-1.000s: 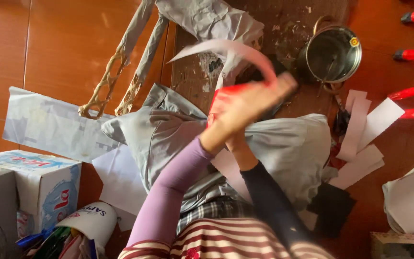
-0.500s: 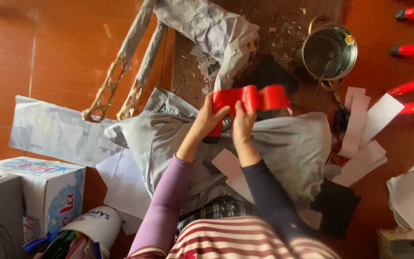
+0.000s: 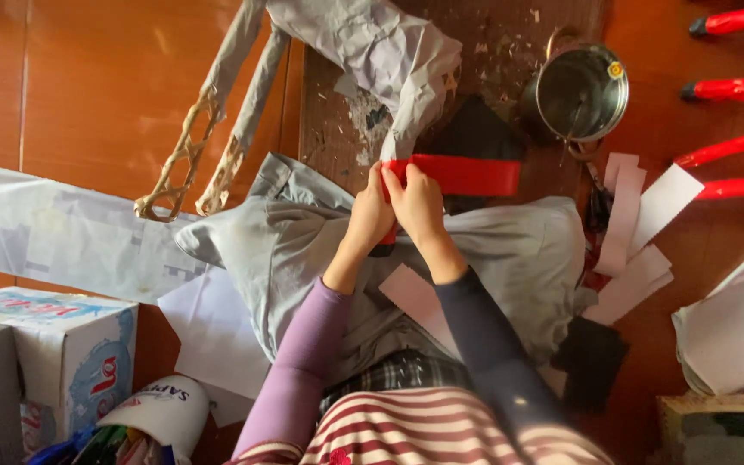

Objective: Applying paper and red tape to a giraffe-shaped wire and paper frame.

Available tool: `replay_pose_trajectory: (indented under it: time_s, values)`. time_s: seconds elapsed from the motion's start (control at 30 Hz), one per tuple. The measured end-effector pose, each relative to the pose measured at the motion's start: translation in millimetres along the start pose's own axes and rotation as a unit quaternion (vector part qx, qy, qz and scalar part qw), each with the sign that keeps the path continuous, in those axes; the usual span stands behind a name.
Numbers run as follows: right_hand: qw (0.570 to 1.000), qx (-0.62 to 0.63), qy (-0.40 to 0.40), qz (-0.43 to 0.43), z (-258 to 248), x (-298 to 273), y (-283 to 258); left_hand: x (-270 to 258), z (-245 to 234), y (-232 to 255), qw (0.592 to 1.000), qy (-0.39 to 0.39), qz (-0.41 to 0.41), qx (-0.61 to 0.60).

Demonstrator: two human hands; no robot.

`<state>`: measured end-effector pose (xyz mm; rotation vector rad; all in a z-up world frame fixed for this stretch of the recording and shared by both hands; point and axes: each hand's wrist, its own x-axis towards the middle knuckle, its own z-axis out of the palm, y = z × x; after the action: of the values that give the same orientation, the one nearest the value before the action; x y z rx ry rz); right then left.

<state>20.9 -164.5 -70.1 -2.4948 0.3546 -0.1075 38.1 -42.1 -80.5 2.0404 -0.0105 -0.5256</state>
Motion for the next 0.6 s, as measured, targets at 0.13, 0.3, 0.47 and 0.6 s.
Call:
replay_pose_trajectory:
  time_s: [0.13,0.3,0.47,0.6]
  values:
    - [0.959,0.247,-0.088,0.109,31.4,45.6,31.8,-1.9,-18.2,16.3,0.999,-0.009,0.041,-0.024]
    - [0.755,0.555,-0.246,0.249,4.3,57.3,18.4,-9.9,-19.3,5.0,0.979,-0.059,0.114,-0.155]
    - [0.594,0.728,-0.238,0.245,74.1,55.1,81.5,-16.3,-29.3,24.9,0.985,-0.069,0.091,-0.132]
    - [0.625,0.682,-0.236,0.298,35.9,48.3,28.1,-26.1,-33.9,41.2,0.999,-0.049,0.014,-0.015]
